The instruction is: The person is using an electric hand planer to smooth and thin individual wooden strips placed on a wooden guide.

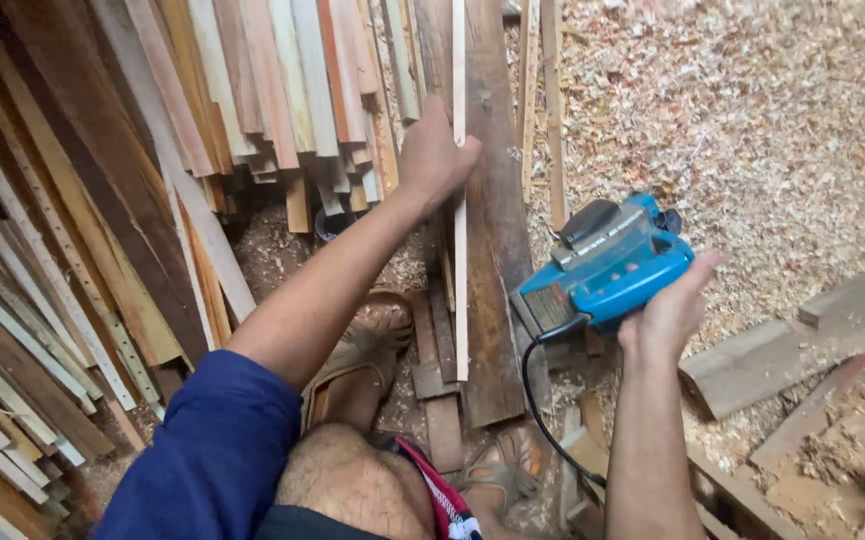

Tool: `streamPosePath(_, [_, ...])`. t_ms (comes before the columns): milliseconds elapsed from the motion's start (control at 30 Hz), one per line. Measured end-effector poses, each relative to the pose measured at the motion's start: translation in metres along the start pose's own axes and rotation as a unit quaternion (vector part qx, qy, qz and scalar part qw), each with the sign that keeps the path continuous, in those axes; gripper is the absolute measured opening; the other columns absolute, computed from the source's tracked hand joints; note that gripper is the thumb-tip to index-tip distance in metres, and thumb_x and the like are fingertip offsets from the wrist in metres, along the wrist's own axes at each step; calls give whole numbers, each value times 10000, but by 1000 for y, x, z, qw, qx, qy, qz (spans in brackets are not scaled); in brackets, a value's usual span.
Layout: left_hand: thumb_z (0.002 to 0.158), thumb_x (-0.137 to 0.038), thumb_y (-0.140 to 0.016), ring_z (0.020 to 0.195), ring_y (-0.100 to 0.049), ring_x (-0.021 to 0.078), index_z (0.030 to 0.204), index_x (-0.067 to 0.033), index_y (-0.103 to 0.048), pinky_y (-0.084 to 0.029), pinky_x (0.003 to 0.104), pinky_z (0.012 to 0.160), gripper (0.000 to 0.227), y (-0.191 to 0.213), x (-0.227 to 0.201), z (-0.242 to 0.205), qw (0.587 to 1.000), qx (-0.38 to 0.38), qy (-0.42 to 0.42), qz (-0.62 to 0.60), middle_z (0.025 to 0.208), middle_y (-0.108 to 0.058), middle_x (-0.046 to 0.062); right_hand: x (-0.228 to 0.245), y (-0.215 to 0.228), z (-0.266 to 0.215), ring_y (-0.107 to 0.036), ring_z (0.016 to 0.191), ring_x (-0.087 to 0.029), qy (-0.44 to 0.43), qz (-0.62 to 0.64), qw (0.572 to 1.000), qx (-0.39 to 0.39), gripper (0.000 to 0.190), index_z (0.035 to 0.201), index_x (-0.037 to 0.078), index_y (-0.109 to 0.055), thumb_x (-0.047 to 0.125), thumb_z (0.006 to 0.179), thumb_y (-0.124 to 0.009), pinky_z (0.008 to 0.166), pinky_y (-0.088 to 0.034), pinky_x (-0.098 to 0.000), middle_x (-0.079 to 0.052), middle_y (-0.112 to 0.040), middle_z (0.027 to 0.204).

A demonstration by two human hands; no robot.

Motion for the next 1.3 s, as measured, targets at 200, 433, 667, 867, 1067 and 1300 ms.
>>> streamPosePath(200, [758,-300,-680,1034,-676,481,1031,-81,-537,-528,560,862,378,56,1,-2,996,-34,-5,-77,925,-679,244,6,1,-106,-611,862,-276,413,-186,856,249,266,1273,-19,-648,199,1123,-616,798,-500,-364,-199,-597,1075])
streamPosePath(433, [816,-392,-731,847,-692,206,1097,-78,-642,-568,397,747,431,144,22,-14,971,-125,24,-201,875,-674,81,-62,-79,-232,-663,542,-182,97,-243,803,536,581,1496,59,-499,205,958,-665,455,-625,-300,-144,-638,661])
streamPosePath(667, [922,-240,-658,850,-726,213,1367,5,-594,-608,392,701,512,192,66,-35,962,-98,49,-250,968,-755,176,-43,-193,-298,-489,1381,-429,186,-305,773,524,637,1537,22,-435,176,952,-633,1142,-424,-550,-292,-528,1473])
streamPosePath(867, [991,-282,-537,1245,-583,426,1551,-46,-378,-479,539,1064,628,260,63,33,983,-152,-20,-100,1349,-596,273,-63,-300,-321,-494,1353,-474,327,-311,698,556,619,1524,145,-435,163,913,-529,1159,-390,-552,-195,-581,1414])
streamPosePath(1067, [1012,-333,-444,1416,-392,458,1528,-78,-449,-356,609,1152,575,240,125,53,989,-114,33,93,1566,-410,190,-98,-318,-309,-292,1459,-375,504,-523,460,511,706,1528,140,-468,236,838,-577,1090,-358,-489,-77,-403,1569])
streamPosePath(1300, [1008,-307,-535,989,-699,351,1151,-103,-735,-565,468,884,319,247,140,-2,932,-336,-49,125,1015,-744,145,-93,-266,-303,-592,1165,-450,612,-215,519,557,389,1250,-36,-674,193,936,-691,1061,-439,-520,-215,-670,1119])
Point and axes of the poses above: each hand's wrist, its own z-axis towards the middle knuckle, its own y-axis out of the back of the hand, x = y × z, the point moved 2 cm from there along z, towards the middle knuckle
